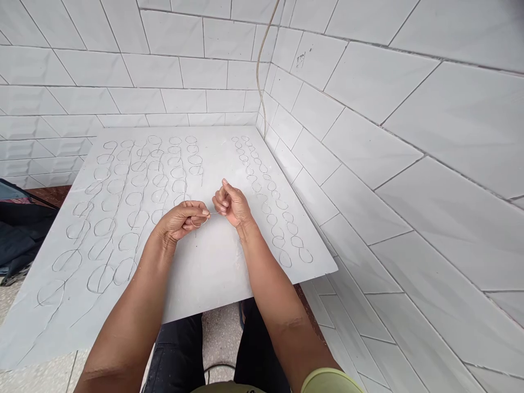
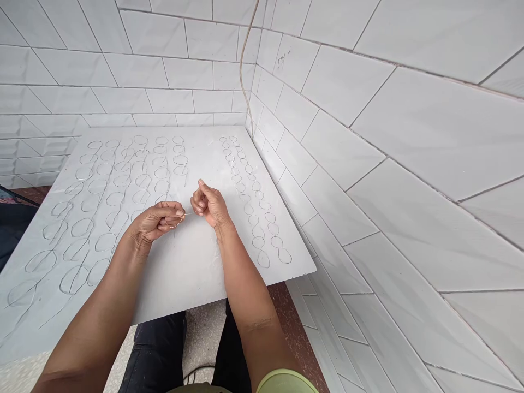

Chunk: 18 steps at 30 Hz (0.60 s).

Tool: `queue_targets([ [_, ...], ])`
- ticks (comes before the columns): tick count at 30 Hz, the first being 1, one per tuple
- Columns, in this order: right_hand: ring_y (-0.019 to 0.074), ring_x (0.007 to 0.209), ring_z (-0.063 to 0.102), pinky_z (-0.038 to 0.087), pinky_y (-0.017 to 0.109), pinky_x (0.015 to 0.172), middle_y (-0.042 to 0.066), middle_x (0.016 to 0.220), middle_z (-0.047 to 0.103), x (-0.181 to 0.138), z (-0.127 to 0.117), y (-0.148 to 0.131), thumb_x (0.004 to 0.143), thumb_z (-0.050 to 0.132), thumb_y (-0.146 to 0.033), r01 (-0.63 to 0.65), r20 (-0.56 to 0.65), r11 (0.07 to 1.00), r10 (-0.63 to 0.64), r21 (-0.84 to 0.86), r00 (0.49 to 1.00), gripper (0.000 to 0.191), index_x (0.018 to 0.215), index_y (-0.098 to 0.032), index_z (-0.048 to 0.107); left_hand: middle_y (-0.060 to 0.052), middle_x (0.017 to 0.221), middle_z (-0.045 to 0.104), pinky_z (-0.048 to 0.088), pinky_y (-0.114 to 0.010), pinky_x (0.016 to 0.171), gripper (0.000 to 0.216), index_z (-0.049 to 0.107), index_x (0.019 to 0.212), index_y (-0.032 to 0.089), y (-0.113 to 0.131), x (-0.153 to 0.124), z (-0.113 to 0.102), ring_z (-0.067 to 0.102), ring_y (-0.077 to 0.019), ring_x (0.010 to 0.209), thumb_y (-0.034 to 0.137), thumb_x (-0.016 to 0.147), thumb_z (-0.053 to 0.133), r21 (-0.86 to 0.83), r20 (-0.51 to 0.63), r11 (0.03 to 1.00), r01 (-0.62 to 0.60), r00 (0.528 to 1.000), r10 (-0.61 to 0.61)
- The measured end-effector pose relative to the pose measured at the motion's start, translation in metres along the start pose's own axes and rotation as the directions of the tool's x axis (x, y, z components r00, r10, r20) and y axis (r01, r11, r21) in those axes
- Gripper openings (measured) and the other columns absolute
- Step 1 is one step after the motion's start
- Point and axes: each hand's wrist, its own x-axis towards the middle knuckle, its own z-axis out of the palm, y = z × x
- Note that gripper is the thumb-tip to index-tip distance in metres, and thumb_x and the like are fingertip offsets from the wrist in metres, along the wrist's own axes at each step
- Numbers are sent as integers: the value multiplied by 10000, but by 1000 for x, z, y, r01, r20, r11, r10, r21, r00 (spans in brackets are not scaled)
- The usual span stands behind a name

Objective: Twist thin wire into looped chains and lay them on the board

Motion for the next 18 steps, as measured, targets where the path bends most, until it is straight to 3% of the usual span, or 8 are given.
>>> queue_targets([
  [4,135,540,537,350,258,430,32,672,619,3,4,2,872,400,-840,8,-109,995,-19,-101,994,703,863,-187,660,61,554,313,88,-182,388,278,591,585,152,0,3,2,194,-30,463,225,660,849,-23,-150,995,-101,984,97],
  [8,125,574,579,388,227,434,26,729,663,6,6,12,870,628,-627,112,-220,956,-174,-270,960,448,934,-185,659,54,554,347,106,-201,400,230,630,606,151,-2,5,5,232,-43,470,232,645,841,68,-279,988,-142,948,155],
  [12,111,558,567,397,211,447,-4,708,662,7,5,16,897,617,-397,110,-260,891,-244,-440,934,248,1031,-197,679,56,557,373,134,-209,423,218,637,610,146,-3,4,9,225,-37,468,245,651,827,164,-282,983,-87,951,131],
  [18,105,542,542,451,237,553,-25,673,637,7,-2,20,944,482,-290,80,-231,774,-283,-628,931,309,1109,-214,731,71,526,349,130,-219,434,192,665,637,143,-3,4,9,219,-35,460,253,651,822,231,-277,973,7,959,59],
])
